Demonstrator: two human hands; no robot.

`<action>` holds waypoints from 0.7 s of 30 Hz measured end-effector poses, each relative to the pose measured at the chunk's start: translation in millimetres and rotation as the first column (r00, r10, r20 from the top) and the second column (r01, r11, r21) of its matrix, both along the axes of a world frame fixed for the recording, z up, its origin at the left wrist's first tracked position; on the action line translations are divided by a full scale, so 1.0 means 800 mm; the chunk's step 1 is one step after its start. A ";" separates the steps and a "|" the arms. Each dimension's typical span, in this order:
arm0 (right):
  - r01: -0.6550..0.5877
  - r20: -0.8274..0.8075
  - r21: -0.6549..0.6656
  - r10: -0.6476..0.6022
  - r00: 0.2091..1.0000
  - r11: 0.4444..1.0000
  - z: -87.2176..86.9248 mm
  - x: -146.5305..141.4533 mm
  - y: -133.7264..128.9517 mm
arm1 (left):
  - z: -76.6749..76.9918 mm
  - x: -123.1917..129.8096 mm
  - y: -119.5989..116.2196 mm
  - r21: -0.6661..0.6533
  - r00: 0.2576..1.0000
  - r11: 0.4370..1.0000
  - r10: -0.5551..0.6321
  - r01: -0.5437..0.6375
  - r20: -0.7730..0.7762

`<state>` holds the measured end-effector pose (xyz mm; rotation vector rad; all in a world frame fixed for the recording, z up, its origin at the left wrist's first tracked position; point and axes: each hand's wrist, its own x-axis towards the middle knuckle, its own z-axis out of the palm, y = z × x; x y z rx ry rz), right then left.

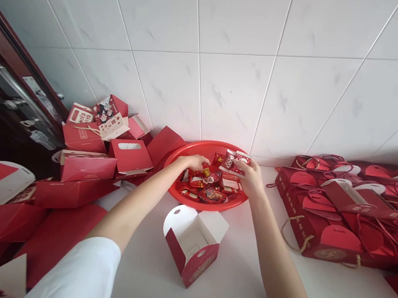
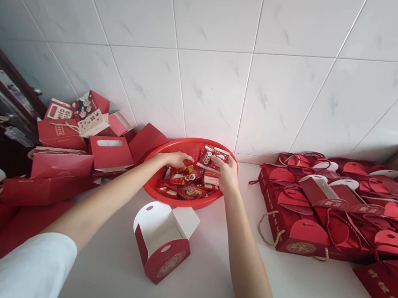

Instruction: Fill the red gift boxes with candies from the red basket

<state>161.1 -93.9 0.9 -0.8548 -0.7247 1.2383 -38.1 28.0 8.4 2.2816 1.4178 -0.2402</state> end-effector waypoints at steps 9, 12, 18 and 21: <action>-0.054 -0.068 -0.012 0.053 0.996 0.998 0.007 0.007 0.001 | -0.015 0.012 0.003 0.019 0.991 1.000 -0.003 0.006 -0.136; -0.066 -0.086 -0.026 0.063 0.994 0.997 0.008 0.008 0.001 | -0.012 0.009 0.002 0.043 0.999 0.999 0.013 -0.011 -0.050; -0.062 -0.109 -0.055 0.056 0.992 0.997 0.007 0.009 0.004 | 0.000 0.004 -0.002 0.058 0.978 0.996 0.060 -0.072 0.197; -0.066 -0.134 -0.054 0.058 0.989 0.996 0.005 0.011 0.006 | 0.005 0.005 -0.005 0.048 0.961 0.995 0.067 -0.083 0.269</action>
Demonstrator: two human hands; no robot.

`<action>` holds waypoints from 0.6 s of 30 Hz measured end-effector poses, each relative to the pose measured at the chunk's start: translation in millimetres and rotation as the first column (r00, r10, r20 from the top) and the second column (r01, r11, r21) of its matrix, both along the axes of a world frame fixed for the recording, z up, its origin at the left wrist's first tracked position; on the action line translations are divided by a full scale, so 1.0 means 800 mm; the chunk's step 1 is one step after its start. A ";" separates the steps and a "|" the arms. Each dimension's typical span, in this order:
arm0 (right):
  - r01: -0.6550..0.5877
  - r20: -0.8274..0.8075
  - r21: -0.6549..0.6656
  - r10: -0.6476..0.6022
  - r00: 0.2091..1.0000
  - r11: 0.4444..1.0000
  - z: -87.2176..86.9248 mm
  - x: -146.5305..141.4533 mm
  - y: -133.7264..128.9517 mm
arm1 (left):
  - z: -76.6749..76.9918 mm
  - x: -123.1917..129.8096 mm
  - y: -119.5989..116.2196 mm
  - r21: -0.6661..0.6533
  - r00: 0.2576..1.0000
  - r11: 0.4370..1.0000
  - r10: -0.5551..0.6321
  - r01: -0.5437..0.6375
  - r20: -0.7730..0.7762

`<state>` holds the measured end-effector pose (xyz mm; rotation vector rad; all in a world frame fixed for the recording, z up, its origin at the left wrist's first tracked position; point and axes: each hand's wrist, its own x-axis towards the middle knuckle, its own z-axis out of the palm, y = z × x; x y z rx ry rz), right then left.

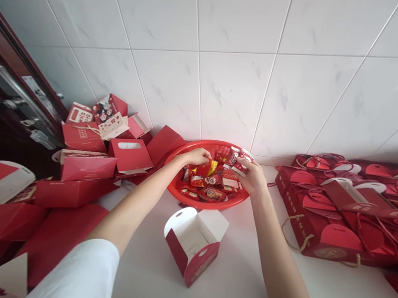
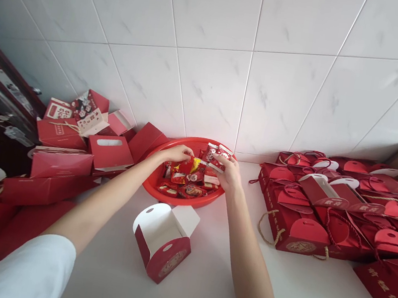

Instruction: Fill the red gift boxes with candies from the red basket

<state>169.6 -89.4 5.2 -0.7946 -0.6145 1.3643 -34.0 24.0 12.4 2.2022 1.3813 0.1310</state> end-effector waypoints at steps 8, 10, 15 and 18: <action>0.000 -0.054 -0.002 0.000 0.999 1.000 0.001 0.001 0.002 | 0.019 0.006 -0.026 -0.085 0.985 0.982 -0.167 0.169 0.029; -0.005 -0.050 -0.012 0.005 0.999 1.000 0.002 0.001 0.001 | 0.018 0.013 -0.035 -0.142 0.975 0.969 -0.212 0.200 -0.071; -0.028 -0.064 -0.044 0.025 0.998 0.999 0.004 0.002 -0.001 | 0.005 0.029 -0.044 -0.056 0.953 0.993 -0.113 0.101 -0.280; -0.018 -0.071 -0.060 0.013 0.997 0.998 0.004 0.003 -0.002 | 0.005 0.024 -0.036 0.026 0.967 0.999 -0.037 0.045 -0.251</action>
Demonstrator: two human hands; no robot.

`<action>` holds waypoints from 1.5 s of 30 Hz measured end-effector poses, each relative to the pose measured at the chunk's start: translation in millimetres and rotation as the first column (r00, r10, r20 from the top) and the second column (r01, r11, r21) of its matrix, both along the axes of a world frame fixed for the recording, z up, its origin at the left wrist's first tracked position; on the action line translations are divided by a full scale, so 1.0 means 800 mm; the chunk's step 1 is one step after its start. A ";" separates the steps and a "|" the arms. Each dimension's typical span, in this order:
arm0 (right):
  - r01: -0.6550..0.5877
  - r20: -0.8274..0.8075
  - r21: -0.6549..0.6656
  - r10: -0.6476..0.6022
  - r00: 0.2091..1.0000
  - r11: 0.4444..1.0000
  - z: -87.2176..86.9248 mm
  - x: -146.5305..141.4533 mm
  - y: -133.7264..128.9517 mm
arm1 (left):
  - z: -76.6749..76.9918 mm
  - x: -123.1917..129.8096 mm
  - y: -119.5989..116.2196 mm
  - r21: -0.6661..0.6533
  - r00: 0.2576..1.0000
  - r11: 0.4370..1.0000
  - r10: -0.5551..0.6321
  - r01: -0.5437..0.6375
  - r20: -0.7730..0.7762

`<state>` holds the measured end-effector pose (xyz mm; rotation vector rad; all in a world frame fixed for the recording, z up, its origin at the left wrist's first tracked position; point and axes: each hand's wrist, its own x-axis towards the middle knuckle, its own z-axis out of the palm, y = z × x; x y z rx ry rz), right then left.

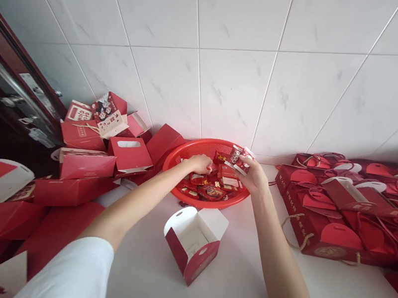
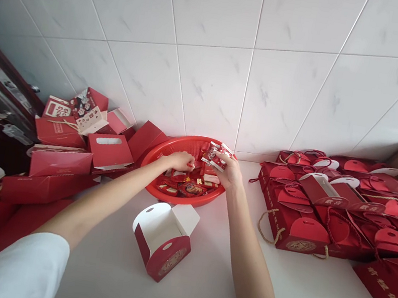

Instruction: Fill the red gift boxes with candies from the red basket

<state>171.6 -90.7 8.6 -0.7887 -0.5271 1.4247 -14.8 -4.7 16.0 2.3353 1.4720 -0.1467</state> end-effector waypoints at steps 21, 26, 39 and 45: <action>-0.068 0.038 0.029 0.067 0.997 0.997 -0.004 0.006 0.002 | 0.033 -0.020 -0.031 -0.751 0.965 0.627 -0.257 0.206 0.050; -0.078 0.016 0.022 0.078 0.997 0.997 -0.003 0.006 0.000 | 0.006 -0.011 -0.038 -0.553 0.993 0.827 -0.116 0.101 0.008; -0.072 -0.022 0.053 0.073 0.997 0.996 0.000 0.002 -0.001 | 0.018 -0.017 -0.027 -0.255 0.964 0.931 -0.239 0.262 0.117; -0.081 -0.002 0.038 0.081 0.997 0.996 -0.003 0.004 0.001 | -0.002 0.015 -0.042 -0.130 0.949 0.949 -0.300 0.287 -0.097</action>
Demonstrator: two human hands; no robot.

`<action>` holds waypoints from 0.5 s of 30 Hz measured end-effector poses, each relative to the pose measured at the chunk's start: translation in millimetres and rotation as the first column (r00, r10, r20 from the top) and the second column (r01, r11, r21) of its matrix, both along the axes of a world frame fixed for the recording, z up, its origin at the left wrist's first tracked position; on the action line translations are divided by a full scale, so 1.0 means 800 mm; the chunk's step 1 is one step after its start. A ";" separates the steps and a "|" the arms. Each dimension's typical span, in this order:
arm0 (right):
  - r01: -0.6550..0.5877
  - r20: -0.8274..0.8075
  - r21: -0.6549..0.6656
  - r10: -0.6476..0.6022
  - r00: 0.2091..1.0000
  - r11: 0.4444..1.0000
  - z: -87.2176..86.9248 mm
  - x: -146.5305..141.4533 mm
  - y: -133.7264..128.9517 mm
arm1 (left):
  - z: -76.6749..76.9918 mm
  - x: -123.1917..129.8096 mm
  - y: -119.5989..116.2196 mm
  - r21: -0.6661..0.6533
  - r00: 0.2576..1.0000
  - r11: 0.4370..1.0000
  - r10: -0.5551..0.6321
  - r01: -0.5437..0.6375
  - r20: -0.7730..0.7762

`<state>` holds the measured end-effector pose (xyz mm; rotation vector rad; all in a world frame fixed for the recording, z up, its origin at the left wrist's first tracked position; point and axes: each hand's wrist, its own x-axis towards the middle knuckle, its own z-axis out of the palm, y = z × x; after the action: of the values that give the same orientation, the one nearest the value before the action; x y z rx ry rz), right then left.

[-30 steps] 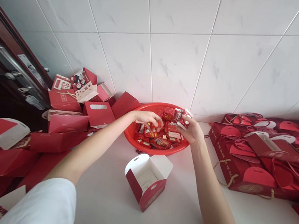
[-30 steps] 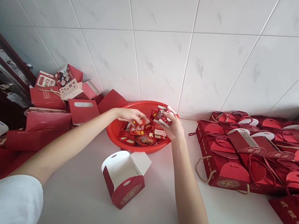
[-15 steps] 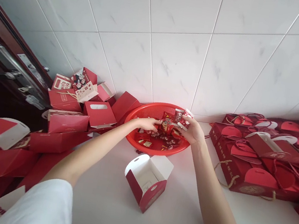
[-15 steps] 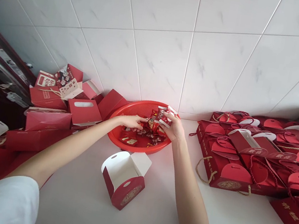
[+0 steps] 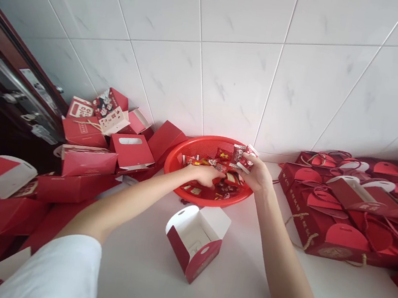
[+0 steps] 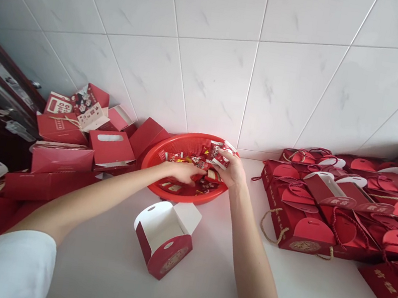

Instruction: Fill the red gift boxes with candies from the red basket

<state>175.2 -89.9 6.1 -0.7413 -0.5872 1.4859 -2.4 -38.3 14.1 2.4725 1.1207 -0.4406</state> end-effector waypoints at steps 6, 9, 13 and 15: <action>0.026 0.000 0.002 -0.026 1.000 1.000 0.000 -0.002 0.000 | -0.008 0.037 -0.011 0.237 0.995 0.972 0.024 0.000 -0.099; 0.029 0.006 0.016 -0.029 1.000 0.999 0.004 -0.003 -0.004 | -0.002 0.042 -0.012 0.226 0.996 0.974 0.041 -0.023 -0.076; 0.038 0.028 0.040 -0.040 0.999 0.998 0.010 -0.002 -0.008 | 0.016 0.020 -0.002 0.117 0.998 0.991 0.065 -0.062 -0.025; 0.036 0.033 0.067 -0.038 0.999 0.997 0.013 -0.001 -0.010 | 0.027 0.002 0.003 -0.005 0.991 0.995 0.104 -0.104 0.088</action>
<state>174.2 -97.6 16.9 -0.7238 -0.6425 1.4153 -0.7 -36.2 35.9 2.3944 1.2066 -0.2977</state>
